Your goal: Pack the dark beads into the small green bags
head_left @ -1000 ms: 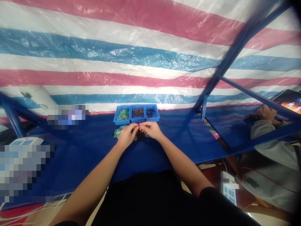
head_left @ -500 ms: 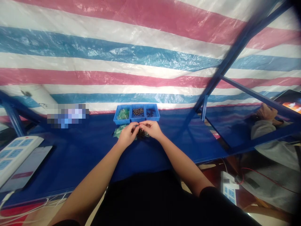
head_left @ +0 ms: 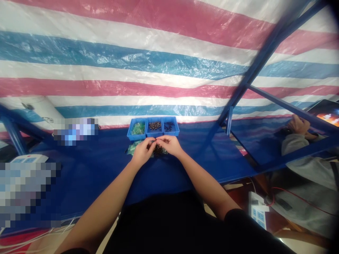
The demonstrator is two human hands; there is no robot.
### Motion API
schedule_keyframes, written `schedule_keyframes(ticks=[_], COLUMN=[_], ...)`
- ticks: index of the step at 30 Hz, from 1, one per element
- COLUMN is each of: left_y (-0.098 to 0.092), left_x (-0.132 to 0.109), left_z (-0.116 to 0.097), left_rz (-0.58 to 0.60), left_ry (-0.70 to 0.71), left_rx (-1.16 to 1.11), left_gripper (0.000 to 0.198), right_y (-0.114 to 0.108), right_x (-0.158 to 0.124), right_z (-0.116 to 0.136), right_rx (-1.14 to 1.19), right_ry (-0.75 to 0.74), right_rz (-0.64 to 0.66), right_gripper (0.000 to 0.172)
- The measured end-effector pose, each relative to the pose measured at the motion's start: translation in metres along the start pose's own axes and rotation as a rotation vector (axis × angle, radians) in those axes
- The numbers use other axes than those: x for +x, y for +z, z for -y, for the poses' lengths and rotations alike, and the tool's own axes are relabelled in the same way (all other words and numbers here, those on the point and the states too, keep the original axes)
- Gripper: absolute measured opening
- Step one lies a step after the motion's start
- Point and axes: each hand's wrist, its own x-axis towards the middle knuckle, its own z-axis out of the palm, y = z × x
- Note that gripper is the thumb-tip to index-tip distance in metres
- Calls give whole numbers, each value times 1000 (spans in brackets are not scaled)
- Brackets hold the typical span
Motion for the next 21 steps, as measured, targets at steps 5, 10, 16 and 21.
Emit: schedule_keyframes(ticks=[5,10,16,21], left_y=[-1,-1,-1,1], left_x=[1,1,0,1], left_z=[0,-1,0,3], left_rz=[17,44,34,-2], left_ry=[11,-19,-22,27], left_rx=[6,14,-12,0], left_gripper=[24,24,26,24], right_y=[1,2,0,0], right_x=[0,-1,0,0], right_z=[-2,-3,-1,-4], right_rx=[-17,-12,19,5], right_ry=[7,7,5,11], right_rz=[-1,2,7,-3], right_gripper=[35,36,36,35])
